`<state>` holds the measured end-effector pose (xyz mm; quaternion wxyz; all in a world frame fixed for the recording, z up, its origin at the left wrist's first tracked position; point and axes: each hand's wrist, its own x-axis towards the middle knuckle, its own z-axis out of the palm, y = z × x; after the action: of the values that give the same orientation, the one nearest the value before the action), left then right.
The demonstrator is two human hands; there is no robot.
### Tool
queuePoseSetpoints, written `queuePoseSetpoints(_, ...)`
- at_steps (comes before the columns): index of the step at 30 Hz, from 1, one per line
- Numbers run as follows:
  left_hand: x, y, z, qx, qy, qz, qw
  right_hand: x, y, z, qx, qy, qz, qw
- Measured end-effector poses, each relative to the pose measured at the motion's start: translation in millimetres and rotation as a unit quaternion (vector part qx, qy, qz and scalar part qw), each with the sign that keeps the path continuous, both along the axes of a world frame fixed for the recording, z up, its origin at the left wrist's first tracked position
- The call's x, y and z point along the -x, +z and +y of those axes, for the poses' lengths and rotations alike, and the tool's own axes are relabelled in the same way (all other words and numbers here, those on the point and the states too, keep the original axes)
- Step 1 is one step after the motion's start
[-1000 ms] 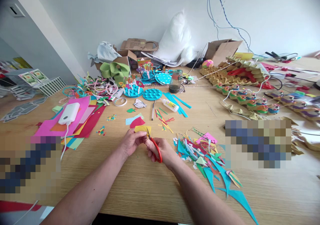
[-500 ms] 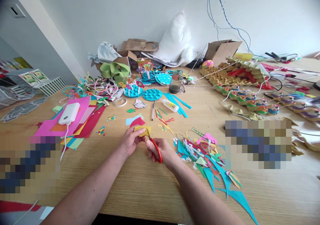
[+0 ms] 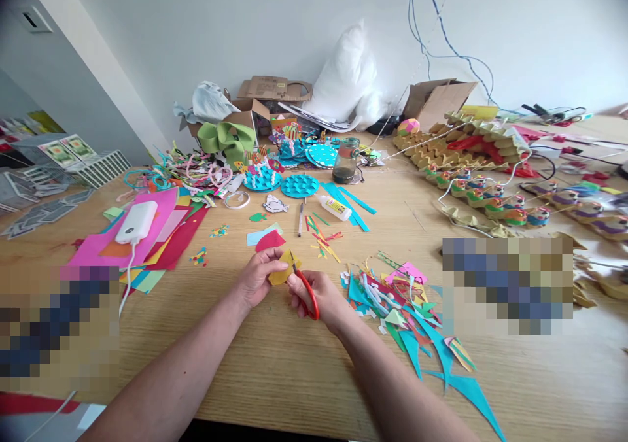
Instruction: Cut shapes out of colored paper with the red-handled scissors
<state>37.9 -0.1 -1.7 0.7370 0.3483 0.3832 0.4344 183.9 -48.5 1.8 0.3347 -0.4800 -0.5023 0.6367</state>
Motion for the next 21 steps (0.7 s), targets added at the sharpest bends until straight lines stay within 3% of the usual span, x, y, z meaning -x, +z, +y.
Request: queuePoseSetpoints(21, 1.2, -2.7, 0.2, -0.042, -0.006, 0.054, 0.998, -1.5, 4.7, -0.1, -0.013, 0.029, -0.038, 0.999)
